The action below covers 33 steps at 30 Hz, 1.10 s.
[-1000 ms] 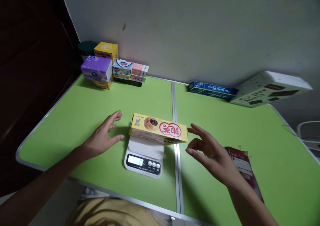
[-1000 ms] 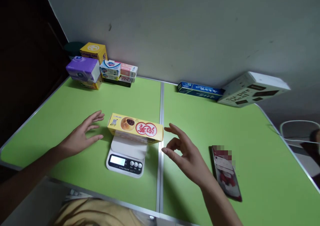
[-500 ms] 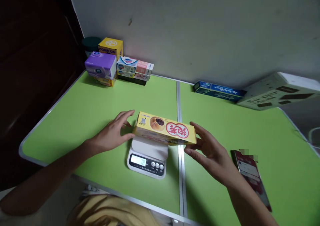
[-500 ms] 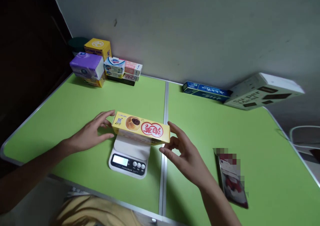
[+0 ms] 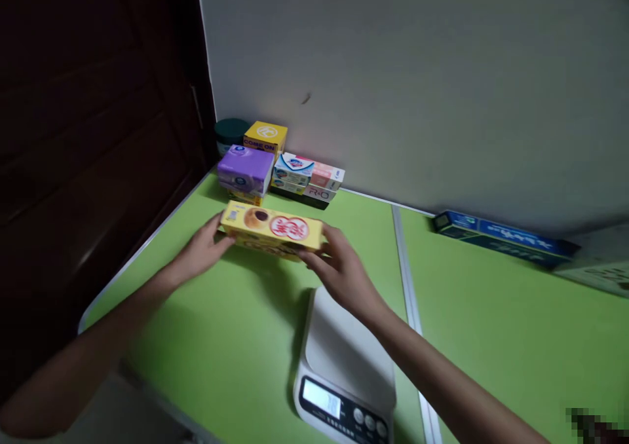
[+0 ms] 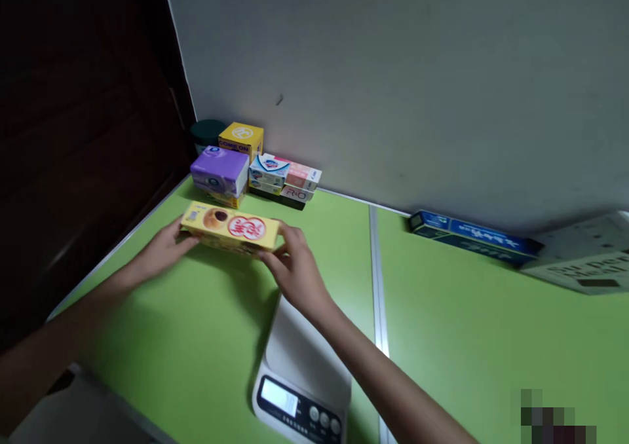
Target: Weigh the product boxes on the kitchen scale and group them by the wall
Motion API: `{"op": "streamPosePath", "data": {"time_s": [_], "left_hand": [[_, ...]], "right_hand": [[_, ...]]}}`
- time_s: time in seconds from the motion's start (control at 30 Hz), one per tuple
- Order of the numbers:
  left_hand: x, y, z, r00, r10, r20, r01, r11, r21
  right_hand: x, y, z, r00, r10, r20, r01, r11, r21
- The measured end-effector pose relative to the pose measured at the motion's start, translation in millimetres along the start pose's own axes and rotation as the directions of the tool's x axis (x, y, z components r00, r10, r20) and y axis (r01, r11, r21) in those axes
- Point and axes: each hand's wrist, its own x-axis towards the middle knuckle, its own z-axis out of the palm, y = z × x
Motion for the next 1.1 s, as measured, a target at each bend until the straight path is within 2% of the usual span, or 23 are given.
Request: {"op": "streamPosePath", "data": {"time_s": [0.13,0.27,0.43,0.6,0.73,0.83,0.87,0.9,0.93,1.0,1.03,1.07,1.1], "left_hand": [[48.0,-41.1,-36.7,0.963,-0.148,-0.226,0.134,0.988,-0.077],[82.6,-66.1,-47.8,0.922,-0.185,-0.339,0.175,0.983,-0.060],[102.1,-81.9,-38.1,0.913,-0.190,-0.361,0.183,0.982,-0.052],[103.5,-85.8,-34.7,0.907,-0.205,-0.369,0.206,0.978,-0.035],[86.9,-78.9,-39.4,0.878,-0.182,-0.442,0.206,0.979,0.007],[60.2,-66.0,-37.7,0.839,-0.086,-0.537,0.158,0.983,0.090],[49.3,-59.4,-34.3,0.850,-0.044,-0.526,0.128,0.984,0.124],[37.8,-51.4,-29.1,0.878,-0.009,-0.478,0.092,0.984,0.151],[26.0,-41.8,-21.9,0.920,0.016,-0.391,0.054,0.984,0.169],[2.5,-17.5,-2.2,0.994,0.026,-0.108,-0.008,0.987,0.163],[-9.1,-3.2,9.9,0.998,0.019,0.056,-0.027,0.988,0.150],[-20.5,12.1,23.2,0.977,0.011,0.211,-0.041,0.990,0.138],[-31.4,28.1,37.4,0.939,0.006,0.345,-0.053,0.990,0.128]], "right_hand": [[70.3,-1.2,60.5,0.999,-0.041,-0.031,0.039,0.996,-0.075],[104.2,6.6,89.1,0.997,-0.022,-0.070,0.015,0.995,-0.099],[117.6,23.9,92.4,0.990,0.078,-0.121,-0.086,0.994,-0.065],[122.5,28.3,91.9,0.989,0.100,-0.111,-0.107,0.993,-0.057],[115.5,24.9,83.4,0.988,0.113,-0.103,-0.121,0.990,-0.073],[94.5,23.5,63.0,0.990,0.130,-0.051,-0.134,0.988,-0.076],[83.5,23.0,53.8,0.990,0.138,-0.017,-0.139,0.988,-0.072],[70.5,22.0,43.8,0.989,0.146,0.024,-0.145,0.987,-0.067],[55.5,20.3,33.3,0.986,0.155,0.066,-0.151,0.987,-0.061],[21.6,13.6,11.3,0.975,0.168,0.147,-0.162,0.985,-0.051],[3.6,8.6,0.3,0.966,0.168,0.196,-0.162,0.986,-0.049],[-14.5,2.8,-10.8,0.955,0.162,0.248,-0.155,0.987,-0.047],[-32.2,-3.5,-21.8,0.942,0.148,0.300,-0.140,0.989,-0.046]]}}
